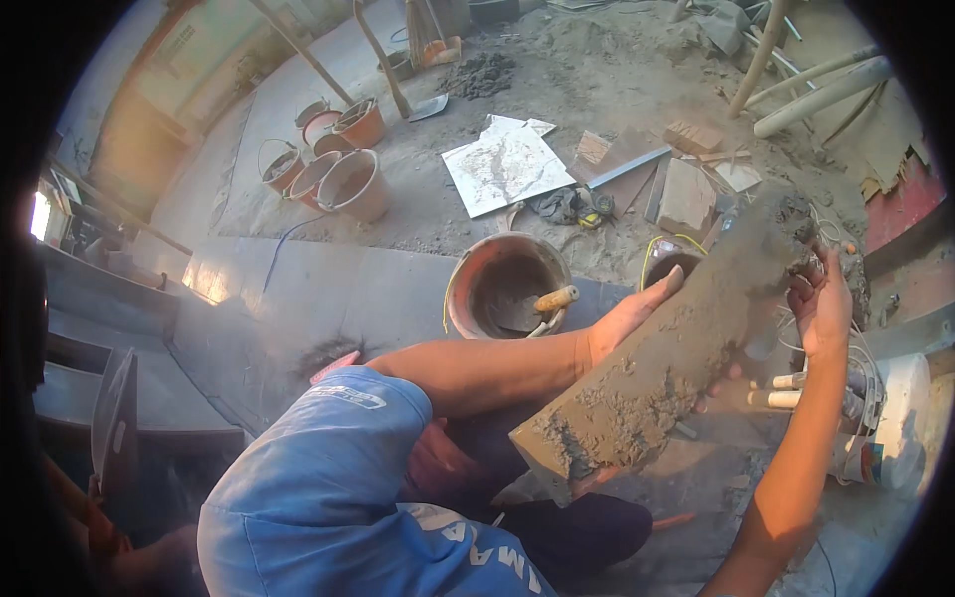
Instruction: Applying mortar to the back of decorative tiles and fixing them to a wall corner.
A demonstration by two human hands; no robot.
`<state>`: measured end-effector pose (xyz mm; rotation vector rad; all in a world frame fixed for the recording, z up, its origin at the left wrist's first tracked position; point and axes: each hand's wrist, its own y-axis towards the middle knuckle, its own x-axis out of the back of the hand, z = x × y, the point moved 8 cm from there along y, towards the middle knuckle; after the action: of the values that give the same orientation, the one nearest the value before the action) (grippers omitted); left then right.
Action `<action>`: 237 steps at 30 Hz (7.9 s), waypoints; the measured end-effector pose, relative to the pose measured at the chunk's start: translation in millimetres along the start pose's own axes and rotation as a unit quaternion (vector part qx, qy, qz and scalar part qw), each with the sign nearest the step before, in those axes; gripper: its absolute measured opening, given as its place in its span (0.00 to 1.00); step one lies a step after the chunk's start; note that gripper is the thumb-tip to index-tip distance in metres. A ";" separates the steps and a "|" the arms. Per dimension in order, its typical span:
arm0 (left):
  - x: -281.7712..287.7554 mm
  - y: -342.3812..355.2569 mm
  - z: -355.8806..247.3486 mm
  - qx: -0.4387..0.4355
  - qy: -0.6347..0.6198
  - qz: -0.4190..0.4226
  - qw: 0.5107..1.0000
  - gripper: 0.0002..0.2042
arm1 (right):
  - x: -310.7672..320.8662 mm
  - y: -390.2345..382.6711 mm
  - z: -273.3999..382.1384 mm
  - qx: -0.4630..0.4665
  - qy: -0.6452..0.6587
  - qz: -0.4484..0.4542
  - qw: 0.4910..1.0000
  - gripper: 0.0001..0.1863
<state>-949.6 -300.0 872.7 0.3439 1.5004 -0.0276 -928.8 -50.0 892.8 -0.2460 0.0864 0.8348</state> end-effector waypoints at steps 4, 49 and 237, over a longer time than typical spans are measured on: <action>-19.0 -58.5 -92.0 -0.141 0.012 -0.008 0.990 0.37 | -113.8 61.9 -98.8 0.235 -0.448 0.105 0.856 0.20; 366.0 -239.3 -466.8 -0.408 0.078 -0.189 0.890 0.33 | -228.2 188.6 -413.0 0.081 -0.514 0.282 0.806 0.19; 391.0 -205.7 -460.4 -0.330 0.088 -0.086 0.936 0.32 | 272.4 262.5 -490.2 -0.029 -0.642 -0.181 0.745 0.18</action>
<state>-1412.3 -309.6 433.3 -0.3364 1.6165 0.3719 -931.3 193.7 323.5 0.2964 -1.2647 0.4660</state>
